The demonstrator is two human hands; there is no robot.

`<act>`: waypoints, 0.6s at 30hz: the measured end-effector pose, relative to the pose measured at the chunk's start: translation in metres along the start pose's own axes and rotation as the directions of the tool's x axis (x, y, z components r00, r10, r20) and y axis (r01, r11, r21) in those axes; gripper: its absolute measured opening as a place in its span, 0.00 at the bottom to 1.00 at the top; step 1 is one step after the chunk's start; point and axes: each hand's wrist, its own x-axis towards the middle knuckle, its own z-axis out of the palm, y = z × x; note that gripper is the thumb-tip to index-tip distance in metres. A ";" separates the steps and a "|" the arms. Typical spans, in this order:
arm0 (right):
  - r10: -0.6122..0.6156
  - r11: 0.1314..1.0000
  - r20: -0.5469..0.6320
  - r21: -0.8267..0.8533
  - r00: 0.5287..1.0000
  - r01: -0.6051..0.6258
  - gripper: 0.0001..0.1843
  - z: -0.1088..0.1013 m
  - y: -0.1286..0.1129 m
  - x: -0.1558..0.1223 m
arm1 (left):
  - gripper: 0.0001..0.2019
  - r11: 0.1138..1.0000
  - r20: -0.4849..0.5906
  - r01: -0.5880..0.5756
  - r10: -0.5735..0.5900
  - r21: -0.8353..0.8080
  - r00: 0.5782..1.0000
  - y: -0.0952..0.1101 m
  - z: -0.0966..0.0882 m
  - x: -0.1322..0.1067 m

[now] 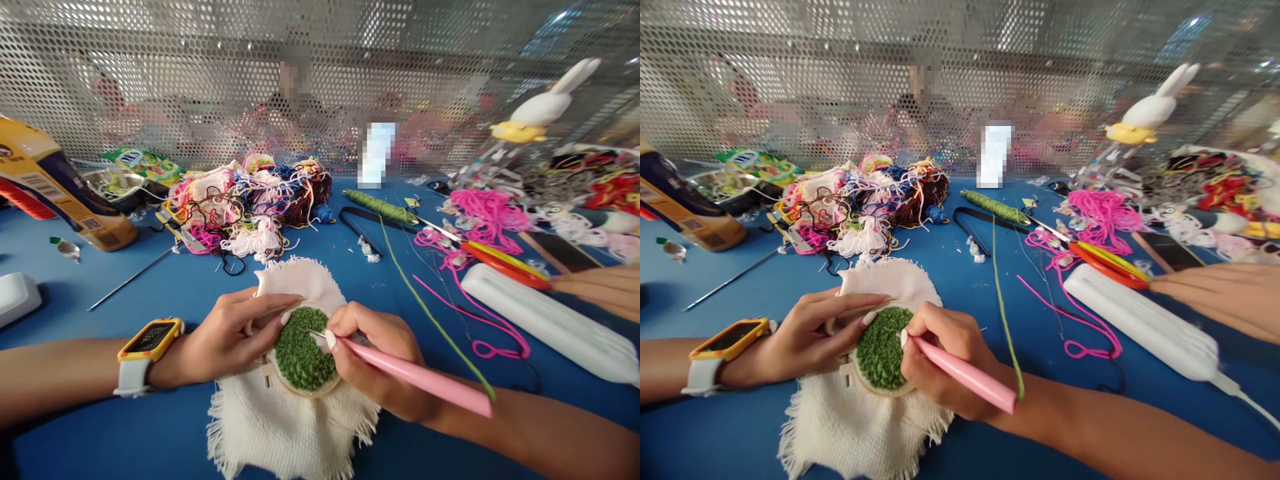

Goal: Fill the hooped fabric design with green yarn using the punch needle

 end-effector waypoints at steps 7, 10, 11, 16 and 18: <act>-0.038 0.999 0.056 -0.016 0.998 0.039 0.05 0.001 0.000 0.001 | 0.16 1.000 -0.007 -0.028 0.028 0.015 1.000 0.002 0.001 0.001; 0.016 0.999 0.144 -0.030 0.989 -0.012 0.05 0.001 -0.002 0.005 | 0.16 1.000 -0.006 -0.015 0.016 0.018 1.000 0.004 0.001 0.002; 0.039 0.999 0.167 -0.038 0.985 -0.034 0.05 0.001 -0.002 0.007 | 0.16 1.000 -0.011 -0.009 0.010 0.017 1.000 0.004 0.002 0.002; 0.074 0.997 0.213 -0.031 0.974 -0.069 0.03 0.009 0.005 0.014 | 0.15 1.000 -0.042 0.008 -0.008 -0.001 0.999 0.007 0.003 0.004; 0.065 0.998 0.199 -0.015 0.978 -0.064 0.05 0.010 0.008 0.014 | 0.15 1.000 -0.042 0.012 -0.012 -0.009 0.999 0.006 0.003 0.004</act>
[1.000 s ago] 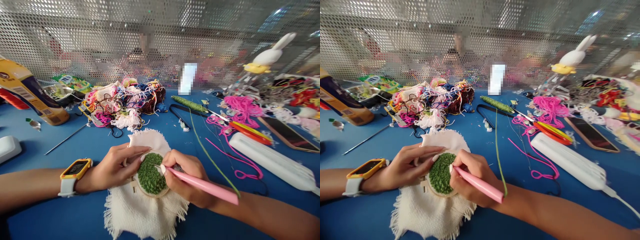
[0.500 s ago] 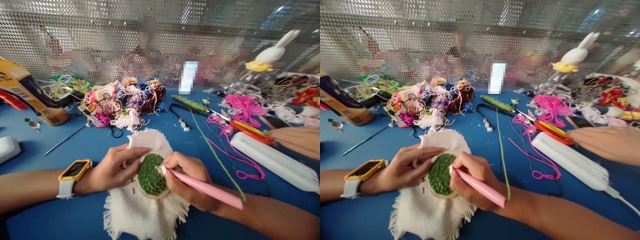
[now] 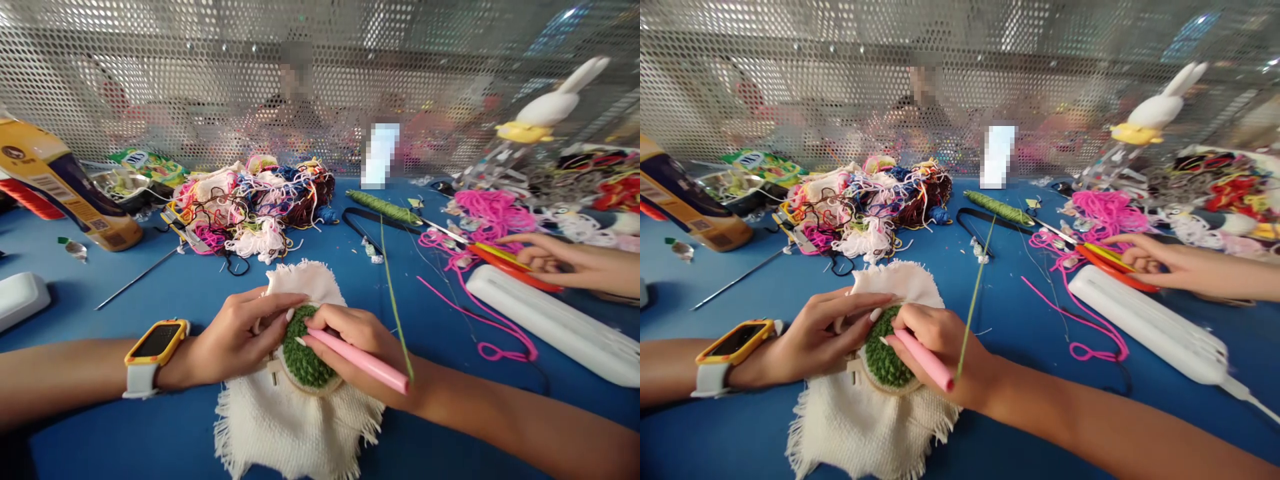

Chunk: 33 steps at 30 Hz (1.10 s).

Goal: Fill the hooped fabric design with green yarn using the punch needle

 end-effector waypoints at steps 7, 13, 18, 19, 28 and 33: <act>0.078 0.985 -0.122 0.165 0.989 -0.058 0.09 -0.009 -0.002 -0.011 | 0.15 0.999 0.016 0.006 -0.005 -0.036 1.000 -0.005 -0.001 -0.002; 0.075 0.981 -0.121 0.186 0.990 -0.051 0.09 -0.009 -0.001 -0.014 | 0.16 1.000 0.021 0.007 -0.006 -0.029 1.000 -0.006 -0.001 -0.003; 0.059 0.992 -0.071 0.114 0.996 -0.051 0.09 -0.011 -0.003 -0.011 | 0.17 1.000 0.052 0.023 -0.023 -0.009 0.998 -0.007 -0.002 -0.003; 0.054 0.995 -0.055 0.084 0.997 -0.049 0.09 -0.010 -0.004 -0.011 | 0.17 1.000 0.058 0.027 -0.027 -0.006 0.998 -0.007 -0.002 -0.003; -0.197 0.960 0.067 -0.190 0.978 0.206 0.03 0.003 0.010 -0.008 | 0.18 1.000 0.052 0.018 -0.017 -0.012 0.999 -0.005 -0.002 -0.005; -0.307 0.925 -0.015 -0.241 0.952 0.294 0.04 0.000 0.011 -0.006 | 0.17 0.988 0.038 0.149 -0.147 -0.038 0.988 -0.004 -0.005 -0.002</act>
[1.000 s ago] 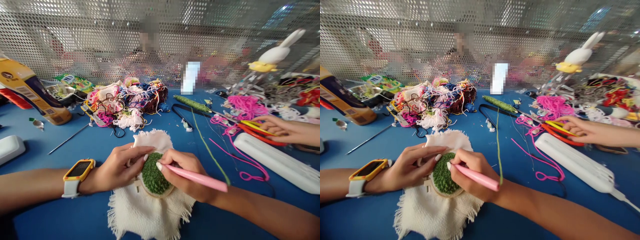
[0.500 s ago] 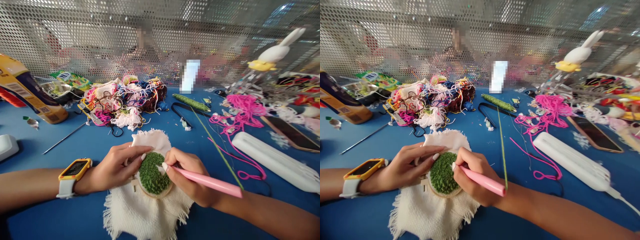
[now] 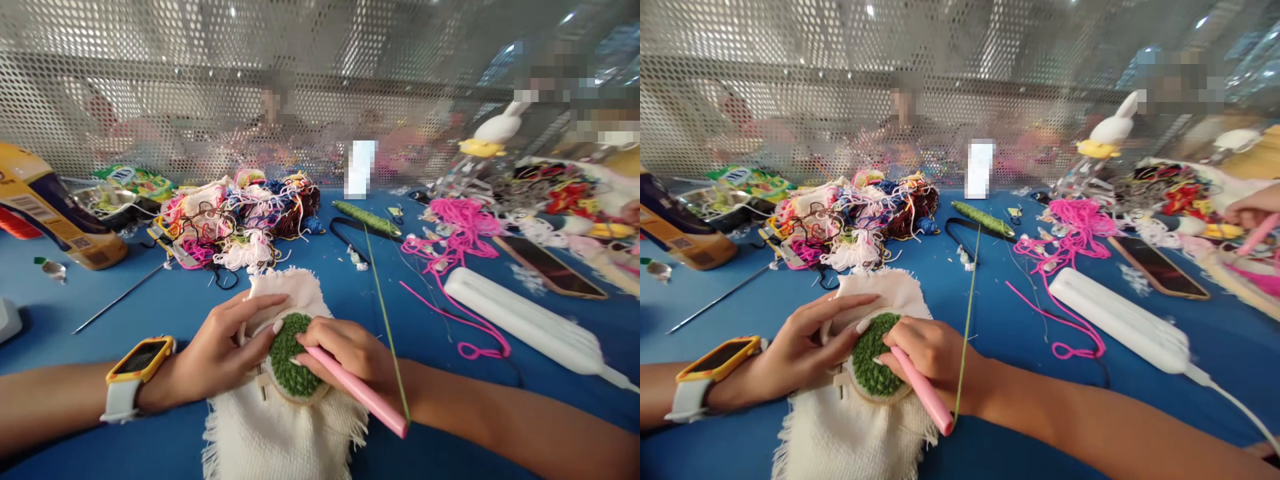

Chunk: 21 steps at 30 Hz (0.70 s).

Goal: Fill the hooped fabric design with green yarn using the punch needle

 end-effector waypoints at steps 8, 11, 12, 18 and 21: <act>-0.095 0.984 -0.072 -0.156 0.993 0.083 0.10 0.001 0.001 -0.004 | 0.23 0.989 0.034 0.107 -0.104 -0.107 0.994 -0.002 0.000 0.004; -0.072 0.986 -0.067 -0.153 0.995 0.061 0.12 0.000 0.001 -0.004 | 0.24 0.975 0.118 0.173 -0.157 -0.142 0.981 -0.004 0.001 0.003; -0.064 0.988 -0.061 -0.148 0.996 0.054 0.12 0.001 0.002 -0.004 | 0.24 0.965 0.149 0.206 -0.183 -0.160 0.972 -0.004 0.001 0.003; -0.031 0.995 0.004 -0.091 1.000 0.031 0.13 0.006 0.007 -0.007 | 0.20 0.964 0.187 0.222 -0.193 -0.145 0.963 -0.005 0.001 0.002; -0.017 0.998 -0.009 -0.060 1.000 0.016 0.14 0.007 0.008 -0.007 | 0.20 0.990 0.103 0.136 -0.138 0.026 0.985 -0.002 -0.001 0.003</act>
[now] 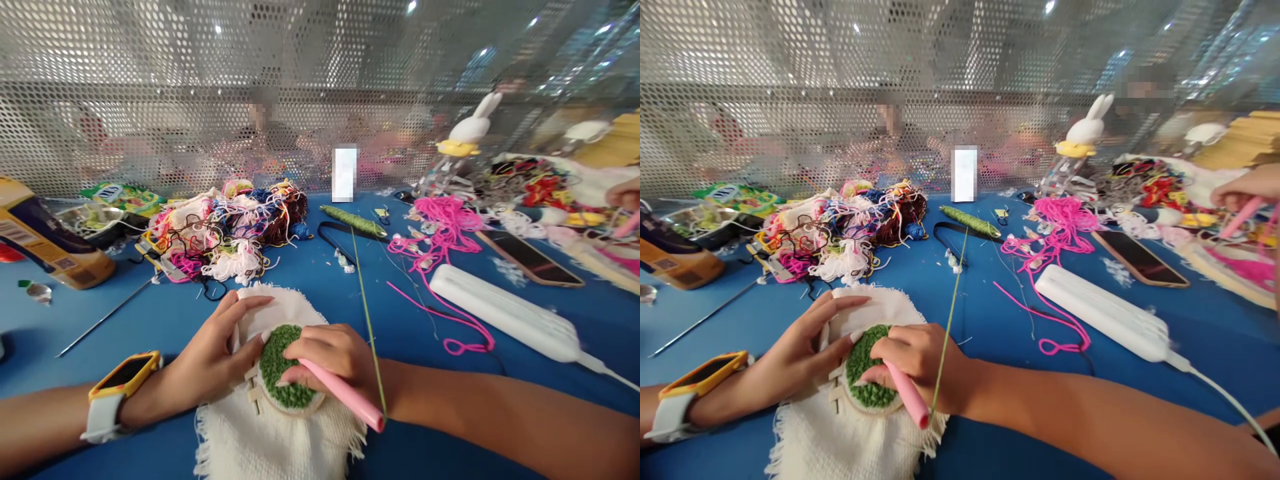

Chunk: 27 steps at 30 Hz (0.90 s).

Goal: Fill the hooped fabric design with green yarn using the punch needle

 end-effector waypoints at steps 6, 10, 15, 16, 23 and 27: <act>0.021 0.999 0.009 0.041 1.000 -0.021 0.13 -0.003 -0.002 0.003 | 0.20 0.989 -0.068 0.014 -0.004 0.150 0.998 -0.001 0.002 0.004; 0.007 0.999 -0.029 0.051 1.000 -0.005 0.09 -0.003 -0.003 0.005 | 0.20 0.974 -0.108 0.052 -0.029 0.218 0.994 -0.005 0.006 0.004; -0.002 0.999 -0.073 0.043 0.997 0.006 0.10 -0.002 -0.005 0.006 | 0.20 0.960 -0.098 0.053 -0.027 0.275 0.995 -0.006 0.005 0.003; 0.000 0.999 -0.076 0.040 0.997 0.003 0.10 -0.003 -0.005 0.006 | 0.20 0.962 -0.078 0.044 -0.023 0.269 0.997 -0.005 0.005 0.003; -0.008 1.000 -0.018 -0.015 1.000 0.008 0.08 -0.002 -0.005 0.007 | 0.18 0.967 -0.015 -0.085 0.092 0.241 0.996 -0.002 0.000 -0.001; -0.042 0.999 -0.037 -0.028 0.998 0.041 0.07 0.001 -0.002 0.006 | 0.17 0.954 0.021 -0.144 0.144 0.263 0.989 0.010 -0.010 0.010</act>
